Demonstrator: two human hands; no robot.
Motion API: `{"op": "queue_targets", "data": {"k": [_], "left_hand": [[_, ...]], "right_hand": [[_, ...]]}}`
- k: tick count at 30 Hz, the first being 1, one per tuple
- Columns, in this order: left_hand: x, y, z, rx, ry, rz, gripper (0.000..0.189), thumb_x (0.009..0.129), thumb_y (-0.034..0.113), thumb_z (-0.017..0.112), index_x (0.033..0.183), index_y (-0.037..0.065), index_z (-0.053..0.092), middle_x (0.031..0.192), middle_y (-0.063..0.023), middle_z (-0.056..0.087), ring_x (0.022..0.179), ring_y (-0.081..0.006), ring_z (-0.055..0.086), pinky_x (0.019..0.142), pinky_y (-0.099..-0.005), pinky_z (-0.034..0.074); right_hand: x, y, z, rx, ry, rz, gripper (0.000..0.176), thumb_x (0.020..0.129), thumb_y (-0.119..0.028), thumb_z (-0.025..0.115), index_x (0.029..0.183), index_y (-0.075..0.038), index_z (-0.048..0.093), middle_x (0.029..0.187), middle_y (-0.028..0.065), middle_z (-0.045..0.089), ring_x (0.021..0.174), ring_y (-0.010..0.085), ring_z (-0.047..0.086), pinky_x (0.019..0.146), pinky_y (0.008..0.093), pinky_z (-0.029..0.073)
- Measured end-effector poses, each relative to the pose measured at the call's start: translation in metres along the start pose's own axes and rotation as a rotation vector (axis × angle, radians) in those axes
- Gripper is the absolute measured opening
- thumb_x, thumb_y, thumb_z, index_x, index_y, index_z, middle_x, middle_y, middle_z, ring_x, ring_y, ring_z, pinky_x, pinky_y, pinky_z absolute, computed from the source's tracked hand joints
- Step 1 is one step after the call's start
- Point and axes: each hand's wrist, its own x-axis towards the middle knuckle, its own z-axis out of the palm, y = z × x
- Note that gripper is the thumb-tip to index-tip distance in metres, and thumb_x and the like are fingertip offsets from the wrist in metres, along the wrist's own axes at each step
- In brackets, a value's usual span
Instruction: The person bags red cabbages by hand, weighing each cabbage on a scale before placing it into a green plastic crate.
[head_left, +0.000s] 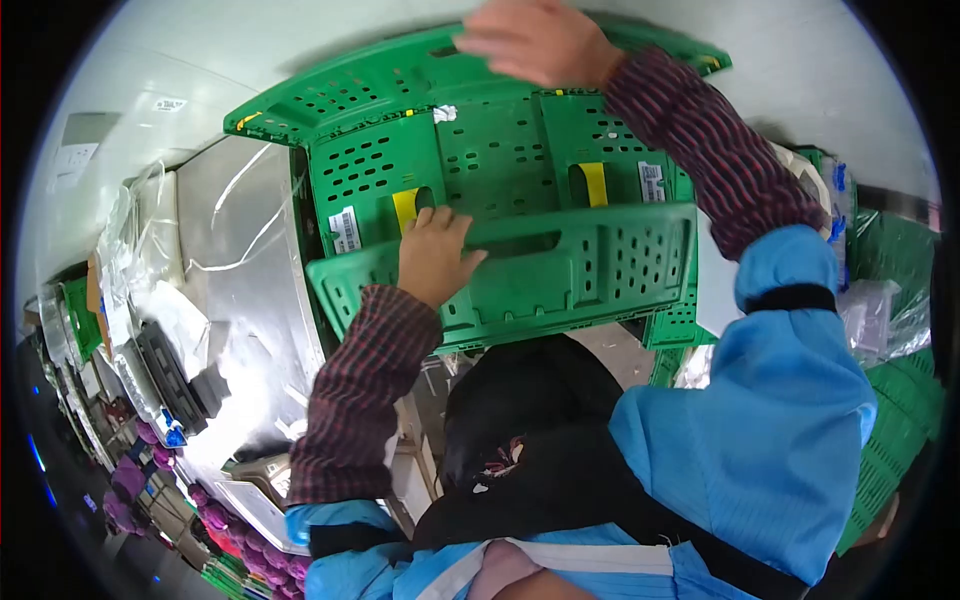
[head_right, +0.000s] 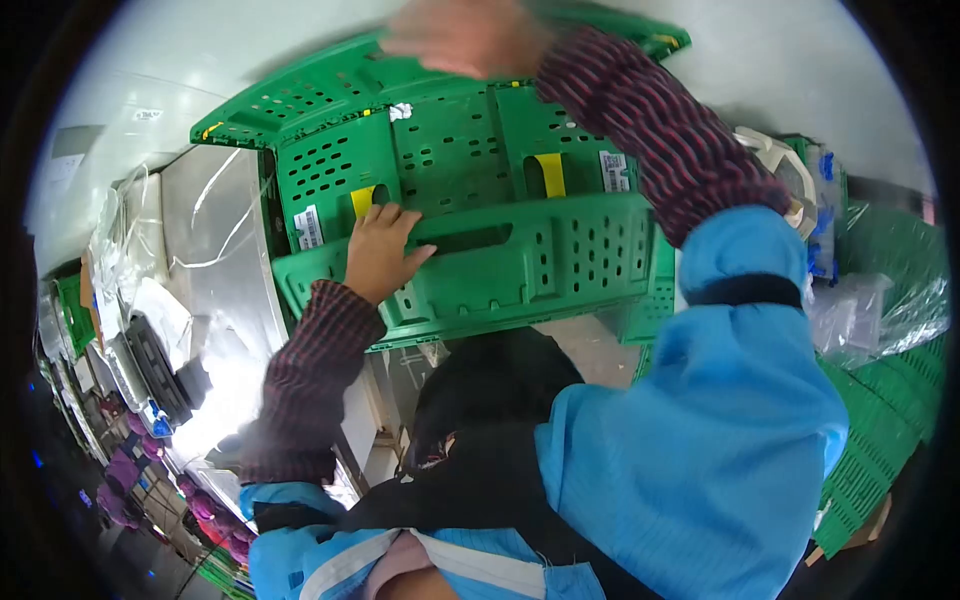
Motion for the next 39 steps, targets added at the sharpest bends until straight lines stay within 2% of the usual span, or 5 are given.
{"op": "queue_targets", "data": {"k": [8, 13, 22, 34, 39], "left_hand": [[-0.038, 0.039, -0.031, -0.539, -0.974, 0.194, 0.034, 0.084, 0.037, 0.064, 0.098, 0.005, 0.065, 0.090, -0.0093, 0.060, 0.090, -0.0281, 0.060, 0.072, -0.0399, 0.051], [-0.032, -0.022, 0.067, 0.266, -0.116, 0.811, 0.029, 0.083, 0.036, 0.063, 0.096, 0.010, 0.062, 0.087, -0.0029, 0.060, 0.093, -0.0233, 0.056, 0.081, -0.0390, 0.046], [-0.045, -0.029, 0.019, 0.155, -0.238, 0.790, 0.041, 0.084, 0.049, 0.060, 0.082, 0.007, 0.063, 0.077, -0.0041, 0.058, 0.077, -0.0233, 0.059, 0.076, -0.0377, 0.044], [-0.135, -0.110, -0.098, -0.025, 0.784, -0.484, 0.033, 0.075, 0.019, 0.072, 0.102, 0.005, 0.061, 0.091, -0.0141, 0.065, 0.082, -0.0343, 0.064, 0.075, -0.0436, 0.049], [-0.129, -0.112, -0.112, -0.265, 0.421, -0.605, 0.033, 0.076, 0.027, 0.066, 0.099, 0.003, 0.065, 0.081, -0.0178, 0.068, 0.086, -0.0320, 0.066, 0.078, -0.0421, 0.050]], "right_hand": [[-0.171, -0.129, 0.007, 0.708, -0.637, -0.155, 0.051, 0.091, -0.026, 0.057, 0.136, -0.004, 0.047, 0.144, 0.0123, 0.042, 0.135, 0.0273, 0.038, 0.108, 0.0452, 0.034], [-0.131, -0.144, 0.001, 0.623, -0.687, -0.115, 0.044, 0.085, -0.037, 0.063, 0.113, -0.004, 0.059, 0.112, 0.0101, 0.055, 0.113, 0.0263, 0.049, 0.099, 0.0439, 0.039], [-0.099, -0.139, -0.037, 0.528, -0.850, 0.138, 0.040, 0.074, -0.045, 0.066, 0.064, -0.006, 0.063, 0.077, 0.0074, 0.049, 0.085, 0.0256, 0.047, 0.075, 0.0411, 0.039], [-0.161, -0.134, -0.188, -0.008, -0.085, 1.312, 0.040, 0.076, -0.004, 0.069, 0.111, 0.004, 0.051, 0.098, 0.0152, 0.058, 0.104, 0.0293, 0.054, 0.093, 0.0447, 0.042], [-0.196, -0.124, -0.184, 1.083, 0.118, 1.972, 0.011, 0.093, -0.014, 0.054, 0.103, -0.010, 0.054, 0.061, -0.0073, 0.039, 0.045, 0.0033, 0.034, 0.038, 0.0207, 0.026]]}}
